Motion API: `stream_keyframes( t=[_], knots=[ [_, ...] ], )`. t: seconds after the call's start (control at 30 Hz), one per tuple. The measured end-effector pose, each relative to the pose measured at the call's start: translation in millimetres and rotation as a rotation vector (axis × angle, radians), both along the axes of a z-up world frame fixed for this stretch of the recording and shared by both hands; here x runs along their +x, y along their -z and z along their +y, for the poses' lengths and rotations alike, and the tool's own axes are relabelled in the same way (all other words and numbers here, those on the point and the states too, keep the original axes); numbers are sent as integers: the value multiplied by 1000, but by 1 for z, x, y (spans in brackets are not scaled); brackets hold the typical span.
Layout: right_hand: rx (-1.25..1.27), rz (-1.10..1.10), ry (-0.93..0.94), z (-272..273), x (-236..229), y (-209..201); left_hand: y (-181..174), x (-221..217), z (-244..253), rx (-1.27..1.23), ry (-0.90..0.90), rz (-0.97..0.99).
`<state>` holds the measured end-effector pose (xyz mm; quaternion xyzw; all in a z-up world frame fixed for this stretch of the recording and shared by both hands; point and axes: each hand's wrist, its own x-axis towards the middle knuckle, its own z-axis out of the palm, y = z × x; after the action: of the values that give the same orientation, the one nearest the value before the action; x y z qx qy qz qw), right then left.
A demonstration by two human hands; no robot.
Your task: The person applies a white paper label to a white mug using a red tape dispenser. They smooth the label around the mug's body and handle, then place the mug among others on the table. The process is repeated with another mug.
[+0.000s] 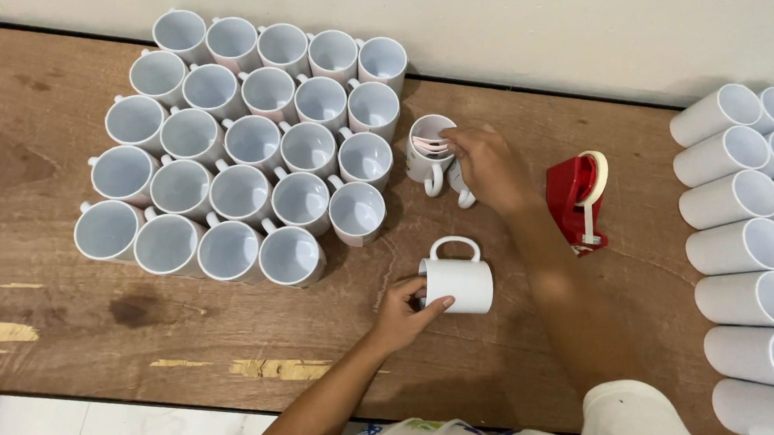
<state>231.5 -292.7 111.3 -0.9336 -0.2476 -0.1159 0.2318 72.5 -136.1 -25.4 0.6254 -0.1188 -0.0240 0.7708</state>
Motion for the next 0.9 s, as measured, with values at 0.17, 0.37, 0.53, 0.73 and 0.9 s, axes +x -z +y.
stream_keyframes(
  t=[0.17,0.37,0.53,0.73,0.9],
  knots=[
    [-61,130,-4,5,15,-2,-9,1,2,-3,21,37],
    [-94,163,2,2,32,4,-1,2,2,3,43,62],
    [-72,133,27,-3,39,15,-3,0,2,2,40,83],
    [-67,10,111,-10,41,24,-1,1,2,-20,28,63],
    [247,-158,9,-7,44,30,1,1,2,-46,44,60]
  ],
)
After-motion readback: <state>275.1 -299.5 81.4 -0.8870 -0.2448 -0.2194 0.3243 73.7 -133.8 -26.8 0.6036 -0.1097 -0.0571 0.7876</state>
